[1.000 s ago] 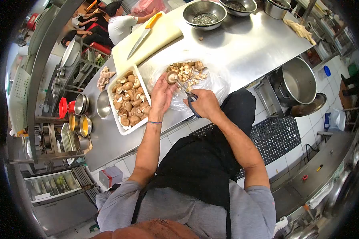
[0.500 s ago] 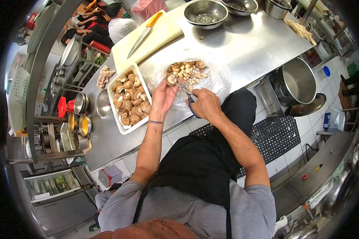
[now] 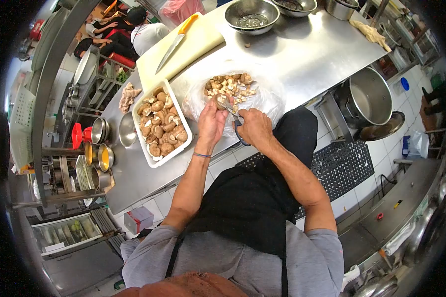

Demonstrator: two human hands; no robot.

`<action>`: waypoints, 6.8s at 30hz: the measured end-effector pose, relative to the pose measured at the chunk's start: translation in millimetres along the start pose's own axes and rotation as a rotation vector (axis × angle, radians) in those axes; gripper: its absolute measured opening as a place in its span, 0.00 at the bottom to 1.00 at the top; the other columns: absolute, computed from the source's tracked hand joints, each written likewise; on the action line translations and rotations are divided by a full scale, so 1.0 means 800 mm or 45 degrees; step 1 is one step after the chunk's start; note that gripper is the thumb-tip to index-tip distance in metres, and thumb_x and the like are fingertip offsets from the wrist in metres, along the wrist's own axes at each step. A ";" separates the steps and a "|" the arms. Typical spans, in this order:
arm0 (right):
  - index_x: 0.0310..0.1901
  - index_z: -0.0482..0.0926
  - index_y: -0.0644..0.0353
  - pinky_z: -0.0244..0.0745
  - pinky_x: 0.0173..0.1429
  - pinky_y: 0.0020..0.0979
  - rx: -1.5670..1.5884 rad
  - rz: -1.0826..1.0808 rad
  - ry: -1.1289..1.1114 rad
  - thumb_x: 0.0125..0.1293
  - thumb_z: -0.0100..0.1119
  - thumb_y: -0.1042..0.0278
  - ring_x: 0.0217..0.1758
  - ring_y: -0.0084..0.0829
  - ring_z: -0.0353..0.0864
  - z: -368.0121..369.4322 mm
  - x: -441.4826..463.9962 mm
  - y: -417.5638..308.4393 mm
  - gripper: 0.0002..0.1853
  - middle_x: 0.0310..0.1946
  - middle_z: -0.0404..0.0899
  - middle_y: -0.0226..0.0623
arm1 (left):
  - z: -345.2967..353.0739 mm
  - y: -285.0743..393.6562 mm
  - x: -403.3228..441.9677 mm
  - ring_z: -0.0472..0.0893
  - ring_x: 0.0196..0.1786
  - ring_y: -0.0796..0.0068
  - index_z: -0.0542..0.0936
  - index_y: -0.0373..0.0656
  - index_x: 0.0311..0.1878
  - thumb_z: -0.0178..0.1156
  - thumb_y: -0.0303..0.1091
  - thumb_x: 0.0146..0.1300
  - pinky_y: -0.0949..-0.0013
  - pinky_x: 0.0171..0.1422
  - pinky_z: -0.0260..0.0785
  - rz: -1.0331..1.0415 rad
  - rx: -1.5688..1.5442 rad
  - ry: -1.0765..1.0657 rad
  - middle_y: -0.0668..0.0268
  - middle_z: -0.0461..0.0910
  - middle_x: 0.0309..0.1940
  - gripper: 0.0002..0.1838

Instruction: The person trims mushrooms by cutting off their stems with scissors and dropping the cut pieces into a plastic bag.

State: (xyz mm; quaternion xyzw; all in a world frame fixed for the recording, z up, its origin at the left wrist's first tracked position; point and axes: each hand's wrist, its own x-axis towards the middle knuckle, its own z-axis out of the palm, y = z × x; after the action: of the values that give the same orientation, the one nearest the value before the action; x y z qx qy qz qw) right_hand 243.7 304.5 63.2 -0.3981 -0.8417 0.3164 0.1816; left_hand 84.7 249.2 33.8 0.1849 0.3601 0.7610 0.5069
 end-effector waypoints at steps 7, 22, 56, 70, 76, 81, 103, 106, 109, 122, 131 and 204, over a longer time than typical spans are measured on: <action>0.42 0.86 0.63 0.82 0.47 0.53 0.011 -0.128 0.035 0.51 0.67 0.74 0.41 0.58 0.86 0.008 0.007 0.017 0.14 0.35 0.85 0.56 | 0.001 0.004 0.003 0.79 0.67 0.54 0.67 0.27 0.69 0.40 0.37 0.85 0.52 0.77 0.70 -0.046 0.053 0.023 0.47 0.78 0.63 0.23; 0.47 0.82 0.63 0.69 0.22 0.24 1.540 0.494 -0.319 0.68 0.73 0.51 0.21 0.20 0.74 -0.009 0.027 0.004 0.21 0.24 0.76 0.27 | 0.001 0.033 0.012 0.85 0.53 0.60 0.71 0.33 0.63 0.41 0.42 0.85 0.59 0.54 0.82 -0.038 0.450 0.264 0.53 0.80 0.55 0.21; 0.33 0.80 0.57 0.70 0.23 0.21 1.413 0.497 -0.569 0.65 0.74 0.46 0.21 0.17 0.72 -0.003 0.022 0.000 0.21 0.22 0.73 0.24 | 0.011 0.076 0.026 0.85 0.38 0.70 0.71 0.23 0.63 0.64 0.28 0.71 0.72 0.40 0.81 0.065 0.680 0.418 0.51 0.82 0.47 0.23; 0.33 0.83 0.57 0.57 0.20 0.23 1.200 0.493 -0.523 0.63 0.76 0.45 0.18 0.15 0.64 0.002 0.020 -0.008 0.22 0.17 0.67 0.19 | 0.002 0.053 0.024 0.86 0.35 0.70 0.76 0.27 0.52 0.65 0.30 0.71 0.72 0.39 0.81 -0.033 0.756 0.290 0.55 0.85 0.39 0.16; 0.30 0.84 0.59 0.58 0.21 0.25 1.081 0.434 -0.462 0.62 0.78 0.49 0.17 0.16 0.65 0.006 0.018 -0.002 0.20 0.17 0.72 0.21 | -0.002 0.052 0.018 0.85 0.33 0.71 0.77 0.32 0.48 0.66 0.30 0.71 0.72 0.40 0.80 -0.162 0.647 0.179 0.58 0.84 0.37 0.11; 0.30 0.82 0.57 0.58 0.18 0.22 0.904 0.297 -0.386 0.62 0.78 0.54 0.15 0.15 0.66 0.012 0.020 0.004 0.17 0.16 0.71 0.21 | 0.002 0.060 0.016 0.85 0.35 0.70 0.77 0.32 0.49 0.65 0.30 0.71 0.70 0.42 0.81 -0.209 0.562 0.165 0.58 0.84 0.36 0.11; 0.46 0.82 0.62 0.72 0.24 0.23 1.334 0.432 -0.185 0.71 0.70 0.57 0.24 0.18 0.75 -0.014 0.023 0.004 0.15 0.26 0.76 0.27 | 0.010 0.097 0.010 0.79 0.46 0.65 0.67 0.34 0.63 0.54 0.31 0.77 0.53 0.49 0.86 -0.152 0.467 0.149 0.57 0.73 0.53 0.17; 0.46 0.81 0.62 0.72 0.24 0.23 1.351 0.432 -0.185 0.71 0.71 0.57 0.24 0.18 0.75 -0.016 0.025 0.008 0.16 0.26 0.76 0.27 | -0.015 0.167 -0.013 0.79 0.39 0.74 0.75 0.36 0.57 0.65 0.39 0.71 0.68 0.42 0.81 0.014 0.874 0.303 0.63 0.81 0.44 0.19; 0.47 0.82 0.61 0.72 0.24 0.23 1.315 0.451 -0.184 0.70 0.71 0.56 0.24 0.18 0.74 -0.019 0.024 0.003 0.16 0.26 0.76 0.27 | -0.049 0.223 -0.024 0.79 0.32 0.79 0.85 0.37 0.51 0.74 0.43 0.63 0.74 0.39 0.75 0.151 1.174 0.759 0.70 0.83 0.34 0.21; 0.46 0.82 0.62 0.68 0.23 0.22 1.181 0.426 -0.216 0.70 0.71 0.56 0.20 0.16 0.73 -0.023 0.023 -0.002 0.17 0.23 0.75 0.24 | -0.186 0.221 -0.053 0.44 0.85 0.35 0.58 0.50 0.83 0.44 0.57 0.80 0.27 0.82 0.37 0.210 2.333 0.737 0.44 0.47 0.84 0.35; 0.46 0.81 0.63 0.75 0.25 0.28 1.721 0.397 0.129 0.72 0.68 0.57 0.23 0.21 0.77 -0.058 0.025 0.019 0.16 0.25 0.77 0.30 | -0.128 0.232 -0.034 0.60 0.78 0.35 0.68 0.42 0.75 0.50 0.51 0.78 0.30 0.77 0.53 0.562 2.430 0.779 0.41 0.62 0.76 0.30; 0.43 0.84 0.59 0.81 0.41 0.52 -0.153 -0.177 0.107 0.58 0.75 0.60 0.38 0.53 0.86 -0.022 0.009 0.017 0.16 0.34 0.80 0.48 | -0.022 0.018 0.024 0.83 0.50 0.75 0.72 0.26 0.68 0.64 0.34 0.75 0.70 0.59 0.79 0.019 0.608 0.202 0.59 0.84 0.53 0.26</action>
State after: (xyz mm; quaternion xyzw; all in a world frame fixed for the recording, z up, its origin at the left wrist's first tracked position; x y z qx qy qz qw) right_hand 256.7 323.5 67.8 -0.3619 -0.8764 0.2349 0.2139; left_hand 56.0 256.6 30.7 0.2416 0.5670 0.6703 0.4134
